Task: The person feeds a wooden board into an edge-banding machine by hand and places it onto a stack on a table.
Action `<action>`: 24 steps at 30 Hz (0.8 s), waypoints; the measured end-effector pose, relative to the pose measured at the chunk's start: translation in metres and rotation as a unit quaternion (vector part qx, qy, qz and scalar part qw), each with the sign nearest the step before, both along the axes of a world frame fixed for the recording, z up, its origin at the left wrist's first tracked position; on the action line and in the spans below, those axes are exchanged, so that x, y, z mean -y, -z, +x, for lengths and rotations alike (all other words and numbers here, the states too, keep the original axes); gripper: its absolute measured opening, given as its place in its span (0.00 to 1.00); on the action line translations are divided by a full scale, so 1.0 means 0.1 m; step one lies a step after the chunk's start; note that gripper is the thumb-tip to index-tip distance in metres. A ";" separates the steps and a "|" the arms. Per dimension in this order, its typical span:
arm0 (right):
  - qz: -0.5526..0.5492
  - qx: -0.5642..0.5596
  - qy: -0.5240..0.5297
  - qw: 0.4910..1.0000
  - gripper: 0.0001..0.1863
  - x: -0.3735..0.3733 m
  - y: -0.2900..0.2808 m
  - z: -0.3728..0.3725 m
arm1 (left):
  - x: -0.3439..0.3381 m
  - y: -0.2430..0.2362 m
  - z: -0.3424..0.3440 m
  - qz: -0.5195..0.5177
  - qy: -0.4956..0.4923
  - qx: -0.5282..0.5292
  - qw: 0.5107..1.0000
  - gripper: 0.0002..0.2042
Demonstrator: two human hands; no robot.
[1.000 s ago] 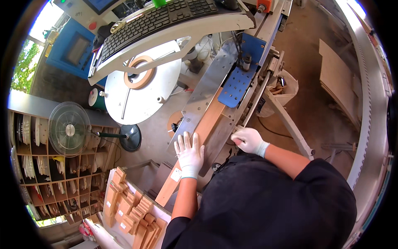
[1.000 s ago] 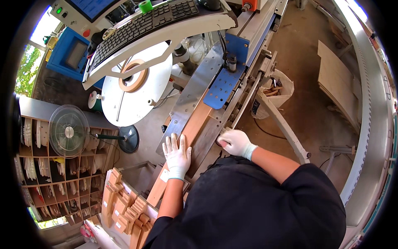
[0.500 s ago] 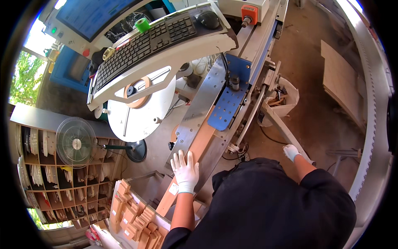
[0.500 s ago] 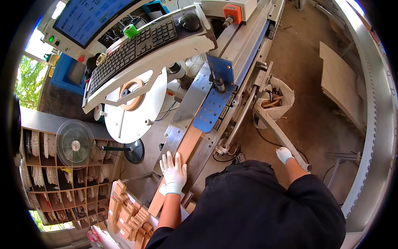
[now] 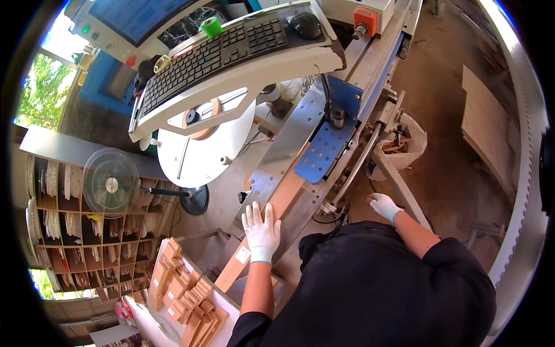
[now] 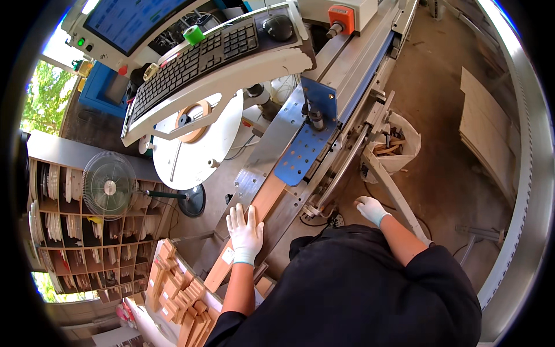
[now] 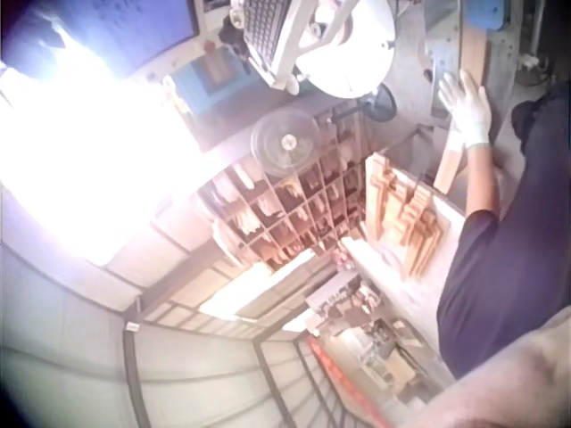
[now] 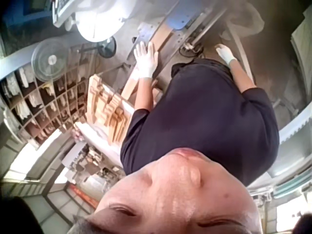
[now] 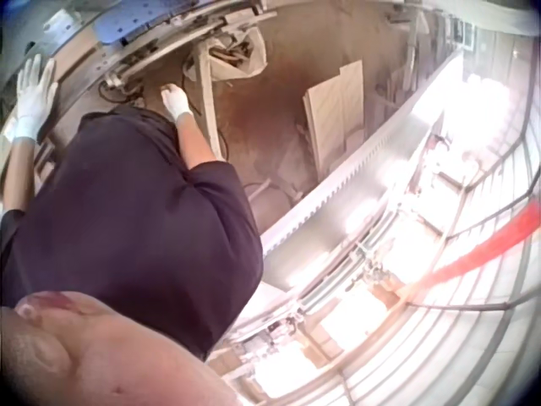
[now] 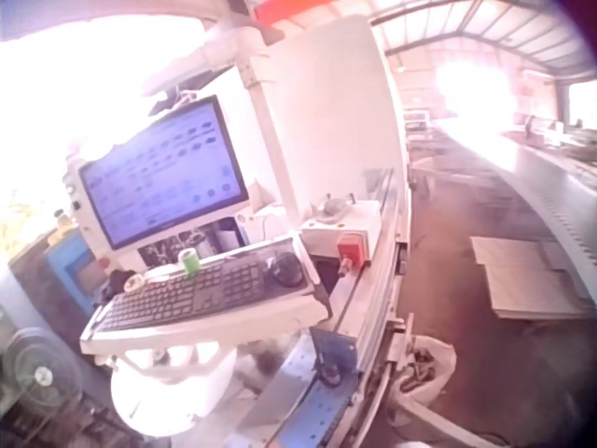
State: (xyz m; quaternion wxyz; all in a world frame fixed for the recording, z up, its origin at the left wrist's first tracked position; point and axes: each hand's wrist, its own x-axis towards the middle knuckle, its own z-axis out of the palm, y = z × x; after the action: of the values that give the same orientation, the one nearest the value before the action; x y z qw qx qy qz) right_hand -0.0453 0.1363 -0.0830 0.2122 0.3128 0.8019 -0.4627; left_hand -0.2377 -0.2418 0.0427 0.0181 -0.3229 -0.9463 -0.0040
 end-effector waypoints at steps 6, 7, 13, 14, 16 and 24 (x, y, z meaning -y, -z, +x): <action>0.066 0.053 0.033 0.996 0.20 -0.32 0.29 0.50 | -0.41 0.00 -0.10 0.030 0.009 -0.012 0.999 0.29; 0.067 0.054 0.033 0.996 0.20 -0.40 0.36 0.65 | -0.50 0.01 -0.12 0.034 0.012 -0.018 0.999 0.29; 0.087 0.079 0.116 0.986 0.17 -0.53 0.42 1.04 | -1.12 0.17 -0.37 0.064 0.043 -0.034 0.996 0.29; 0.088 0.080 0.119 0.986 0.17 -0.51 0.42 1.06 | -1.24 0.15 -0.40 0.074 0.053 -0.034 0.995 0.29; 0.054 0.059 0.155 0.985 0.16 -0.48 0.46 1.06 | -1.40 0.14 -0.45 0.062 0.049 -0.033 0.996 0.29; -0.145 -0.038 0.276 0.949 0.13 -0.39 0.90 1.12 | -0.93 -0.01 -0.30 0.107 0.047 0.021 0.993 0.30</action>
State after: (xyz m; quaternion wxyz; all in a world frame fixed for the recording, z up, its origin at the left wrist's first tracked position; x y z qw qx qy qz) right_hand 0.0666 0.1750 -0.1730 0.0886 0.4703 0.6157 -0.6260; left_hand -0.2677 -0.1485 0.0439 0.0328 -0.3629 -0.9244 -0.1127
